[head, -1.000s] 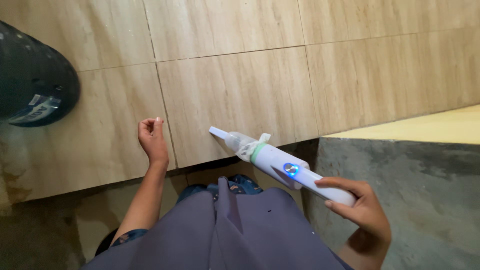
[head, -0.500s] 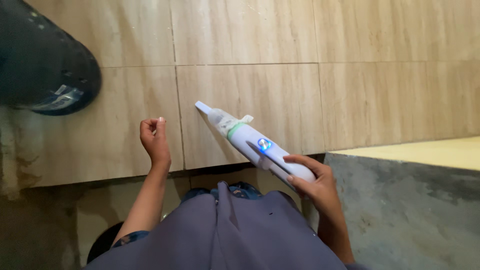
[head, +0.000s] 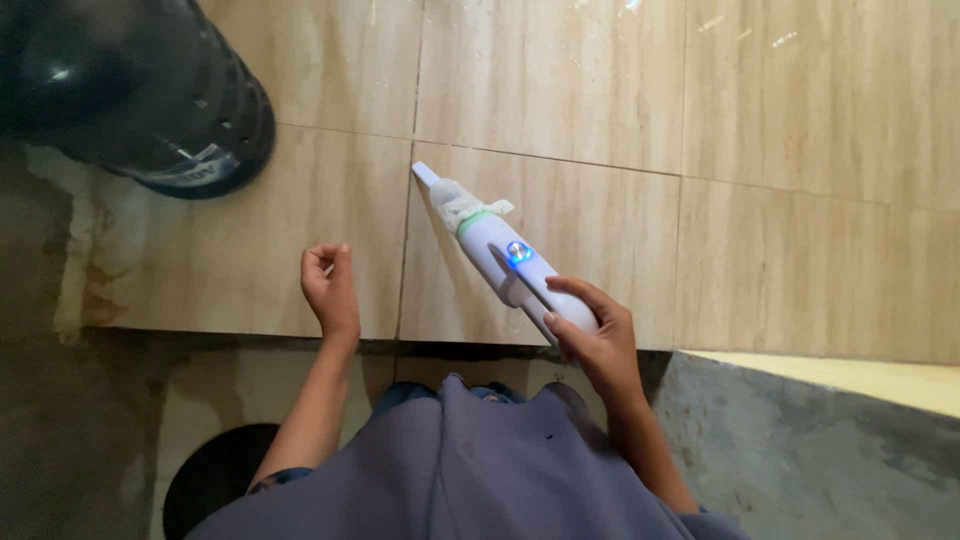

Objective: The person uses a handheld vacuum cleaner to suck up debris from the tiled floor and along the wall edges.

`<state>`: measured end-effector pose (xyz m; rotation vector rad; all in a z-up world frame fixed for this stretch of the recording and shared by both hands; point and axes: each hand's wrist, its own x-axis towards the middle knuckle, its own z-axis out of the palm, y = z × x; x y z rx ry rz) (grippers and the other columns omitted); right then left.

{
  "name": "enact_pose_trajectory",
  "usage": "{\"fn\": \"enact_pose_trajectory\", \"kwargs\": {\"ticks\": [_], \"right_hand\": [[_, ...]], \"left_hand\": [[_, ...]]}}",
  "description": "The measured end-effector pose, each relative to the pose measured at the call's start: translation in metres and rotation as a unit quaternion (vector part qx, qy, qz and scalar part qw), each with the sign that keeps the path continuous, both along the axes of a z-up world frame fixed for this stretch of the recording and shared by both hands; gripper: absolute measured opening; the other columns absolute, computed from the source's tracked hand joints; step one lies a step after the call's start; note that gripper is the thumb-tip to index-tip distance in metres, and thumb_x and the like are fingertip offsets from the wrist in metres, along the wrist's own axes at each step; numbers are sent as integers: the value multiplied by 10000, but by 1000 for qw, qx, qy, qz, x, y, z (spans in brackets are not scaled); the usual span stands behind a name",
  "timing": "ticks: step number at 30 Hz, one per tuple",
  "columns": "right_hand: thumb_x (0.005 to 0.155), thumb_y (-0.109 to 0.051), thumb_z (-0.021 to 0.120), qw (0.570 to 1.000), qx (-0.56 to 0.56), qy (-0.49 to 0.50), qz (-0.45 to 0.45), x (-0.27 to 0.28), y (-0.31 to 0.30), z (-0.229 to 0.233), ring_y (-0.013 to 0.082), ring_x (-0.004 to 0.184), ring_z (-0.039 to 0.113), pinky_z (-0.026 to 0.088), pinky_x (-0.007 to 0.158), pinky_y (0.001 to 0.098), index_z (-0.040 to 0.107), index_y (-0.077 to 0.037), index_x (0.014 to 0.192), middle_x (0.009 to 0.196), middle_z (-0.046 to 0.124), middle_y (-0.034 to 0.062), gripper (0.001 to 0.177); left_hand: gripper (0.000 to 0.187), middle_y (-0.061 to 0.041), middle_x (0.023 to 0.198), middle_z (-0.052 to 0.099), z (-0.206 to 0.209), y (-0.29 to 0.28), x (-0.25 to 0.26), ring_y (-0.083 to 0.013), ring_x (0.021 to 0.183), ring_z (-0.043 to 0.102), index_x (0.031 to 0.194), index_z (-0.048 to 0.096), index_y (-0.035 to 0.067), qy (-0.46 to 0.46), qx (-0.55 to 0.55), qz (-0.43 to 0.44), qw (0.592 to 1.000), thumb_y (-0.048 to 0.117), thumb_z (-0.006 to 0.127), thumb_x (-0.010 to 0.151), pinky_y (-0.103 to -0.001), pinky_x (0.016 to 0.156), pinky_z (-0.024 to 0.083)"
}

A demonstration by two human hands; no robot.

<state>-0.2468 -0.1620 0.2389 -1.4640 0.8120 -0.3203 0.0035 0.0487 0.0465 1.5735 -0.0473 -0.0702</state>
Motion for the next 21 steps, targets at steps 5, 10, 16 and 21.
{"fn": "enact_pose_trajectory", "kwargs": {"ticks": [5, 10, 16, 21], "right_hand": [[846, -48, 748, 999, -8, -43, 0, 21, 3, -14, 52, 521, 508, 406, 459, 227, 711, -1, 1224, 723, 613, 13, 382], [860, -53, 743, 998, -19, -63, -4, 44, 11, -20, 48, 517, 506, 395, 450, 225, 700, -4, 1218, 735, 616, 12, 363], [842, -47, 739, 998, -20, -46, 29, 60, 19, -11, 50, 486, 497, 383, 421, 229, 701, -19, 1203, 728, 622, 12, 364], [845, -36, 742, 997, -8, -61, 54, 66, 21, -14, 40, 513, 479, 366, 449, 221, 721, -8, 1203, 754, 607, 4, 360]], "left_hand": [[160, 7, 944, 559, 13, 12, -1, -97, 909, 506, 975, 559, 67, -16, -19, 19, 1000, 167, 678, 1014, -270, 860, 460], [155, 5, 963, 559, 30, 20, 1, -93, 913, 525, 986, 554, 63, -19, -42, 30, 998, 153, 677, 1014, -262, 865, 473], [144, 1, 992, 554, 38, 28, 2, -89, 930, 520, 1011, 552, 54, -23, -84, 33, 996, 133, 671, 1028, -258, 882, 470], [129, 5, 1004, 560, 42, 37, 4, -88, 942, 523, 1017, 557, 59, -26, -85, 47, 995, 133, 663, 1028, -262, 882, 479]]}}
